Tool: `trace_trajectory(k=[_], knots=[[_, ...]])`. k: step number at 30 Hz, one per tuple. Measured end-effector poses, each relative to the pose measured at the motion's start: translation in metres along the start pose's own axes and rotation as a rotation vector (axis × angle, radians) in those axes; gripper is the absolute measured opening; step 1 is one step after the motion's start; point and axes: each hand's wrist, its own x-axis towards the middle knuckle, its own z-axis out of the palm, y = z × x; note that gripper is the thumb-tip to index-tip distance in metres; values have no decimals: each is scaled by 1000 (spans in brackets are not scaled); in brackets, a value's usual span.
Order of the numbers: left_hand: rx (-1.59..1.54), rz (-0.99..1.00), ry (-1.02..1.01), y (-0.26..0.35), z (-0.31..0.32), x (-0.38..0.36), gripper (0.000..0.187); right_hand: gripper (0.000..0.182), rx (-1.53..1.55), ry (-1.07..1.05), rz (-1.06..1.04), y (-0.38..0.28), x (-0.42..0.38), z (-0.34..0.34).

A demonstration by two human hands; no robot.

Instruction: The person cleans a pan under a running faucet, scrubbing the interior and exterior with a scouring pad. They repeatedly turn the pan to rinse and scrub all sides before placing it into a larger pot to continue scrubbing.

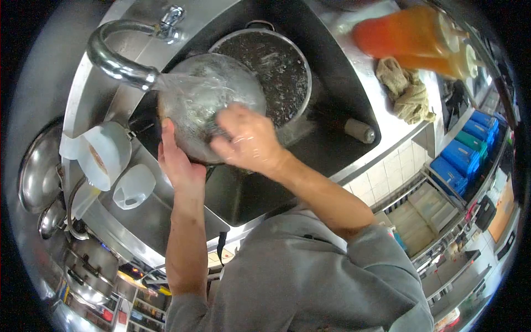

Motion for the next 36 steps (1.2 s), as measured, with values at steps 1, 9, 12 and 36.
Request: trace_trajectory(k=[1, 9, 12, 36], knots=[[-13, -5, 25, -3, -2, 4, 54, 23, -34, -1, 11, 15, -3, -1], [37, 5, -48, -5, -17, 10, 52, 20, -55, 77, -81, -1, 16, 20], [114, 50, -243, 10, -7, -10, 54, 19, 45, 41, -92, -18, 17, 20], [-202, -132, -237, 36, 87, -15, 36, 32, 61, 104, 72, 37, 87, -79]])
